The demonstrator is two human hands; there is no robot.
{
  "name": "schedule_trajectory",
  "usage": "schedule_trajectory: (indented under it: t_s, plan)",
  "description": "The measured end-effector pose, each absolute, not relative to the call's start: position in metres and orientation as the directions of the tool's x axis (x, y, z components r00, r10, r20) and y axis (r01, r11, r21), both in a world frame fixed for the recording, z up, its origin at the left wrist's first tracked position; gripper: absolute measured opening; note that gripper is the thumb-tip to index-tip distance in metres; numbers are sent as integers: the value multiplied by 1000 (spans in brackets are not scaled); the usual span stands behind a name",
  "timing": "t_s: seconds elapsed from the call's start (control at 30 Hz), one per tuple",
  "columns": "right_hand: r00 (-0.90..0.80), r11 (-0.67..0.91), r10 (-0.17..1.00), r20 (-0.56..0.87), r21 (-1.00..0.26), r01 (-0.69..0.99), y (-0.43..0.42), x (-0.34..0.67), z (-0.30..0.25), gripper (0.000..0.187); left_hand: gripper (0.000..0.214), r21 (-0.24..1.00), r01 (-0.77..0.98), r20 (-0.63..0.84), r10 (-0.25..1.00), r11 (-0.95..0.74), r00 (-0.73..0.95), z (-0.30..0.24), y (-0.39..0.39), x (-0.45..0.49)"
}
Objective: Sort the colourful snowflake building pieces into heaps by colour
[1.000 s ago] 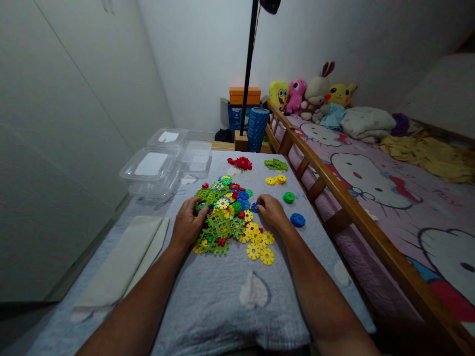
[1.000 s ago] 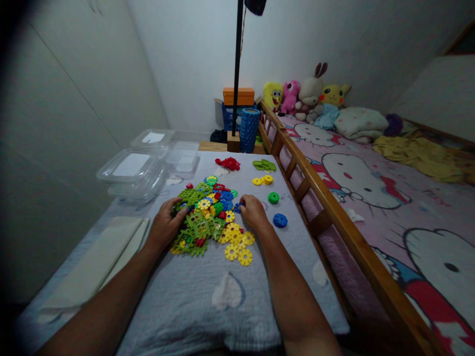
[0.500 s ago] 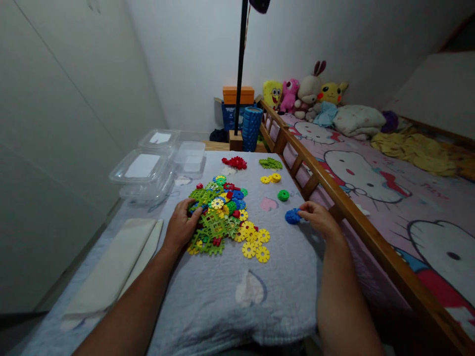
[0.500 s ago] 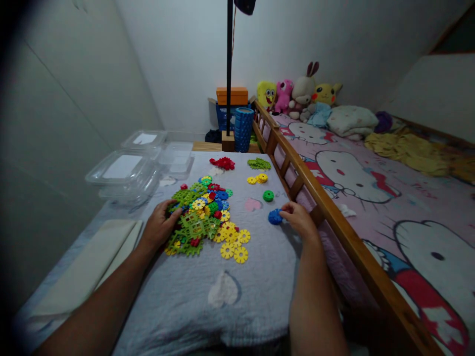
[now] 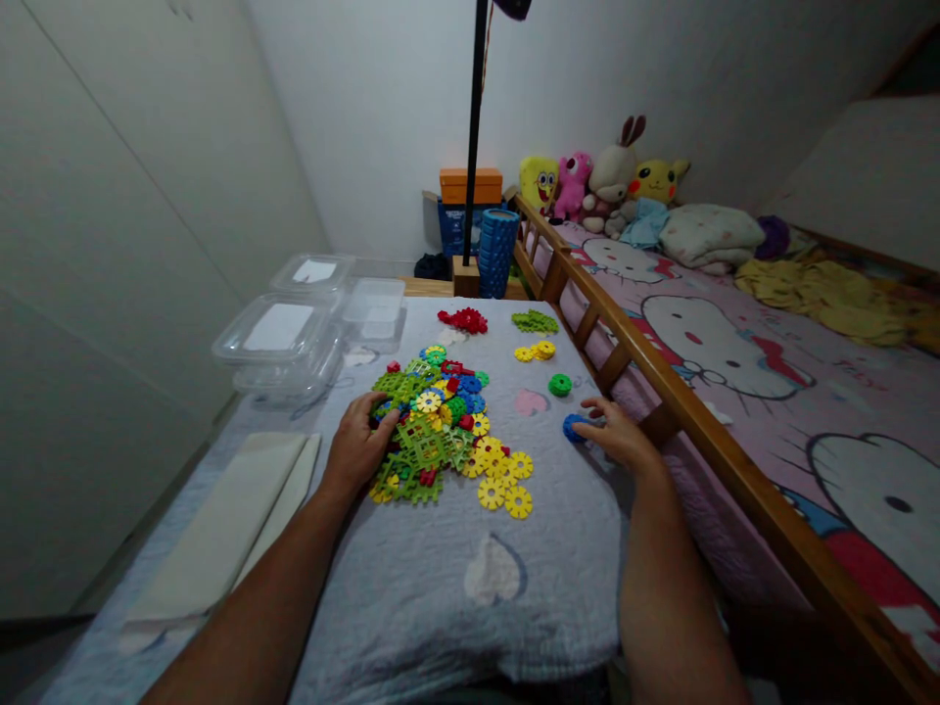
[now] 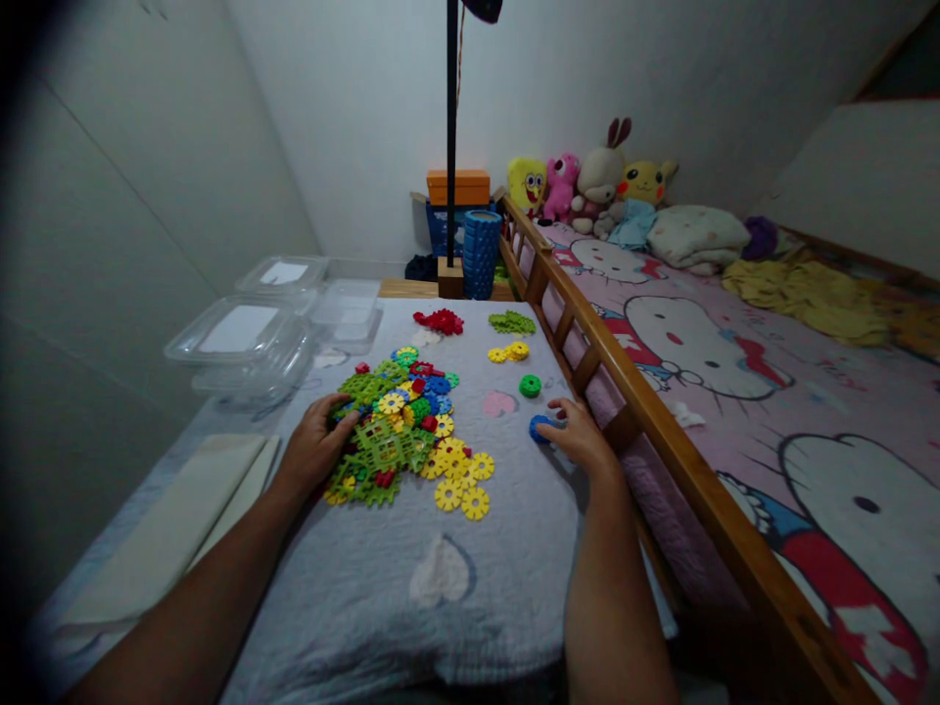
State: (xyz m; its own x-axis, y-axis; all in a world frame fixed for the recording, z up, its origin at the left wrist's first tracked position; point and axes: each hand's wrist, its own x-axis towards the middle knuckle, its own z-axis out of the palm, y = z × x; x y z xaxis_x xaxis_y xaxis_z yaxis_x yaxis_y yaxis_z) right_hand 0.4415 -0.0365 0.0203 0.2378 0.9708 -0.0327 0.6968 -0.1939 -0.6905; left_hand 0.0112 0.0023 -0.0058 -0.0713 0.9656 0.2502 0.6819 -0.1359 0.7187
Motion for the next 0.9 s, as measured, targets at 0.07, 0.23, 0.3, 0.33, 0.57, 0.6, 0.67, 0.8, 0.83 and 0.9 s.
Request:
schedule_trajectory:
  t_s: [0.07,0.23,0.3,0.33,0.57,0.6,0.67,0.8,0.83,0.9]
  plan:
    - [183,-168,982,-41,-629,759,-38,439,19,61,48,718,683,250,965,-134,-74,-6,2,11]
    - [139,-148,989,-53,-460,875,-39,425,20,53,50,710,692,246,967,-130,-71,-7,2,10]
    - [137,-147,989,-52,-415,898,-37,419,22,43,50,709,693,249,966,-133,-69,-8,2,9]
    - [140,-147,989,-47,-398,905,-37,417,23,40,50,708,693,253,965,-137,-67,-8,2,9]
    - [131,-115,991,11,-408,906,-34,411,20,40,47,712,685,266,962,-154,-60,-7,2,10]
    - [132,-110,991,24,-417,902,-34,412,18,42,47,712,686,263,963,-152,-59,-7,2,10]
    - [152,-118,987,47,-426,897,-35,414,16,49,47,711,687,260,964,-149,-60,-7,2,10]
    - [220,-165,972,85,-423,891,-36,416,15,54,46,710,688,266,962,-152,-62,-6,1,11]
    - [234,-177,968,91,-417,891,-36,415,15,51,46,710,687,267,961,-152,-63,-6,1,11]
    - [249,-196,965,88,-392,899,-35,412,17,44,45,711,687,266,962,-150,-66,-5,1,12]
